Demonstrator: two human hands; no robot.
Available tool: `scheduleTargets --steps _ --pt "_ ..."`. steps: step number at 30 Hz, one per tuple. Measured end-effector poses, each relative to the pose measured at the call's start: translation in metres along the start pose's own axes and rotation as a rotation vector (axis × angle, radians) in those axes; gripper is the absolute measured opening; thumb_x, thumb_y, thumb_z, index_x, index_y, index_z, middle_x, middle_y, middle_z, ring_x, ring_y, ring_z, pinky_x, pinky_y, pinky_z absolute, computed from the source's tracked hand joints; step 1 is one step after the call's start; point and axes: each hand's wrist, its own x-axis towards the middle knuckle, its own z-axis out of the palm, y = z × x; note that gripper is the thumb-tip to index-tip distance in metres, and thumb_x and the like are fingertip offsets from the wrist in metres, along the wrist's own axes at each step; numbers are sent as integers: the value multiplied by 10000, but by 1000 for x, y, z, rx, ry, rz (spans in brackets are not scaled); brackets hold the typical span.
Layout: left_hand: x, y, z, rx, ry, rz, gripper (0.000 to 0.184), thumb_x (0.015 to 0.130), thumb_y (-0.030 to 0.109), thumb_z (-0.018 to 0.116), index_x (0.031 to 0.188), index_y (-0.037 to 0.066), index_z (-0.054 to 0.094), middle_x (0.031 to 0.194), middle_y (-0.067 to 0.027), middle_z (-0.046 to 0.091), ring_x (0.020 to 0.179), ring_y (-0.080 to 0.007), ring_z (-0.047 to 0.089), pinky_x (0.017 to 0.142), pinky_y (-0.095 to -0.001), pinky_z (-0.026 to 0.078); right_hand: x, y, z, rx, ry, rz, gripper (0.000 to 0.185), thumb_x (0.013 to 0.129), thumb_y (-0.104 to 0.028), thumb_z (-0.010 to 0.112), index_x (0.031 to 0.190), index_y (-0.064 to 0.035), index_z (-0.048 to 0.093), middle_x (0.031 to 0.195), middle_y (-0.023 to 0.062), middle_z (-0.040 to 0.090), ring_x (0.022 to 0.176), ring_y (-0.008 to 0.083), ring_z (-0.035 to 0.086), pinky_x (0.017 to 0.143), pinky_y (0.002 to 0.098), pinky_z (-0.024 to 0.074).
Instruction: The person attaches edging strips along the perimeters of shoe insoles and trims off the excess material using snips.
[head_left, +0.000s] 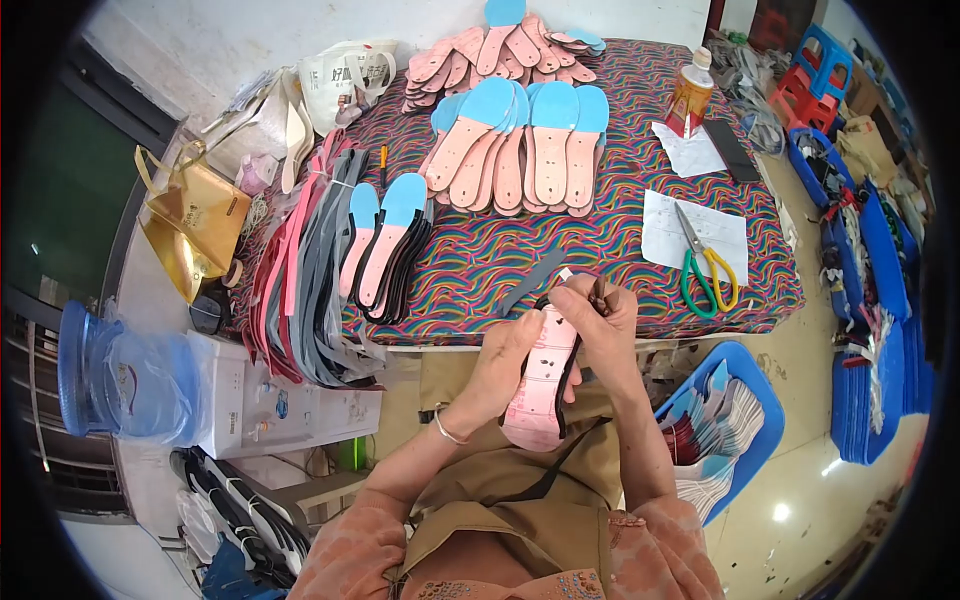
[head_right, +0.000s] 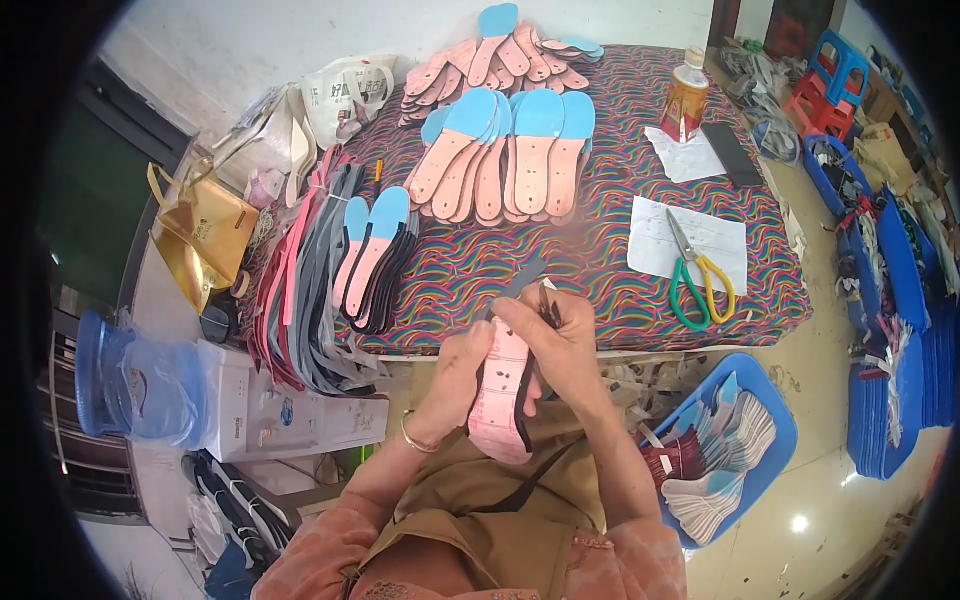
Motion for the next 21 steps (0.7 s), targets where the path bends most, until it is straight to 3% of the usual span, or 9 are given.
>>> scheduleTargets --steps 4,6,8,10,12,16,18,20,21 --pt "-1 -3 1 -22 128 16 503 1025 401 336 948 -16 606 744 -95 650 605 -151 635 540 -259 513 -13 18 8 123 86 96 186 883 -117 657 738 -47 564 607 -33 543 442 15 463 356 200 335" --pt "6 -6 -8 349 336 316 476 1021 378 375 926 -22 613 719 -96 649 591 -131 625 526 -240 480 -22 28 16 113 198 191 114 860 -96 682 872 -33 588 709 -31 581 577 15 511 486 195 402" --pt "6 -8 -19 399 370 346 461 1022 361 388 913 -24 618 759 -104 666 631 -116 626 548 -242 465 -33 38 17 111 178 187 177 839 -76 700 964 -27 584 812 -18 604 688 23 530 590 194 424" --pt "5 -1 -25 198 274 194 473 1024 368 368 934 -23 618 854 -117 682 705 -142 654 612 -265 500 -46 49 17 -55 162 148 231 832 -72 709 1009 -30 566 818 -21 582 701 31 511 611 204 422" --pt "6 11 -26 58 249 159 503 1024 400 341 963 -18 614 903 -126 682 734 -161 665 651 -284 519 -59 48 18 33 216 255 171 803 -41 724 898 -34 583 752 -36 540 666 32 469 590 215 401" --pt "11 2 -46 -392 107 116 631 1008 507 246 1057 -18 592 976 -153 677 827 -231 683 773 -353 551 -51 20 -9 -552 -152 -193 218 705 -39 791 681 -21 575 655 28 494 574 99 477 505 270 368" --pt "-3 -2 -83 -415 95 64 886 930 671 135 1161 -73 555 1082 -264 636 1022 -376 624 963 -461 446 -42 -13 -17 -797 -193 -244 252 641 -98 824 664 -15 588 613 21 467 527 124 445 462 280 316" --pt "-11 24 -93 -30 -239 -3 615 973 513 396 1041 -57 614 1098 -229 641 1046 -315 621 965 -413 449 -36 -24 -28 -1056 -334 -356 268 628 -143 827 686 -35 588 632 37 488 519 171 487 452 302 351" --pt "-15 29 -91 -26 -232 3 615 973 513 396 1041 -57 614 1098 -229 641 1046 -315 621 965 -413 449 -32 -21 -24 -1051 -341 -363 268 628 -143 827 686 -35 588 632 37 488 519 171 487 452 302 351"
